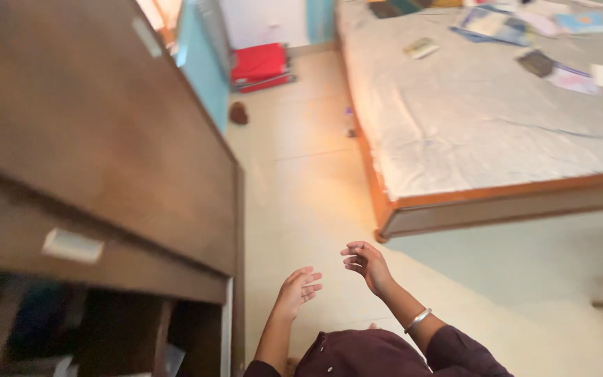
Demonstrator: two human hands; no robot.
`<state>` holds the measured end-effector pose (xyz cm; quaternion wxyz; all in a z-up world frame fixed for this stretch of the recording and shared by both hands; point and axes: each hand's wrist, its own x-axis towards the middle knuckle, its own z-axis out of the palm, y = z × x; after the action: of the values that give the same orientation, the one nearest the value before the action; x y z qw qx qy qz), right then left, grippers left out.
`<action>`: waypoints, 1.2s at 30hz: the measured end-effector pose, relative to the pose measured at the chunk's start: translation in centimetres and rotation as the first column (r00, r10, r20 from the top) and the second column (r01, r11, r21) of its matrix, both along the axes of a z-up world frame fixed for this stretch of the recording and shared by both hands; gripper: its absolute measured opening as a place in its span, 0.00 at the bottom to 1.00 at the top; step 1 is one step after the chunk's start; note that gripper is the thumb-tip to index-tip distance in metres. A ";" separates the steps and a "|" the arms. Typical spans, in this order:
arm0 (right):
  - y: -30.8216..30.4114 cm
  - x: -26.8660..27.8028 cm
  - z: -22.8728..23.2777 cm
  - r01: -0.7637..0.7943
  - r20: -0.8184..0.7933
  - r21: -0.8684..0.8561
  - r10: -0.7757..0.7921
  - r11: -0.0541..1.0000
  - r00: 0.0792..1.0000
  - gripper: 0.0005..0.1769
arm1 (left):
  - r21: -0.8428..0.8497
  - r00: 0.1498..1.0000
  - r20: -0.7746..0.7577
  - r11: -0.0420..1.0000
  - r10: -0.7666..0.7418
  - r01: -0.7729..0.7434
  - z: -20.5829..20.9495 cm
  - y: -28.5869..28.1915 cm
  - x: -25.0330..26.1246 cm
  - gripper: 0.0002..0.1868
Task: The person picks up books and a pair of jeans from a bed and places them into a wooden wardrobe. They handle items one at a time, including a small book with a colorful cover, a larger book with a floral cover, and a blue book, before folding the jeans and placing them on the bed.
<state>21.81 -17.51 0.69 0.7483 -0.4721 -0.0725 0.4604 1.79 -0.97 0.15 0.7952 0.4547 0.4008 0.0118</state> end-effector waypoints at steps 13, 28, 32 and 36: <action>-22.1 10.0 1.5 0.467 -0.050 -0.098 -0.473 0.879 0.880 0.12 | -0.107 0.921 0.037 0.915 -0.387 0.388 -1.0 -13.2 22.6 0.25; -36.2 26.6 1.4 0.810 -0.048 0.000 -0.809 0.586 0.585 0.13 | -0.058 0.783 0.519 0.900 -0.344 0.433 -0.1 -26.6 50.4 0.15; -39.4 34.1 3.2 0.855 -0.023 0.020 -0.855 0.518 0.519 0.13 | -0.053 0.764 0.494 0.863 -0.414 0.502 2.2 -30.4 60.1 0.15; -42.6 40.3 3.6 0.882 -0.005 -0.012 -0.882 0.471 0.471 0.14 | -0.007 0.682 0.492 0.781 -0.541 0.625 4.9 -34.6 68.5 0.15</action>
<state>62.13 -60.06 4.32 0.8772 -0.4424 0.1862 0.0128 70.34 -35.54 5.09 0.8653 0.4706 0.0318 -0.1697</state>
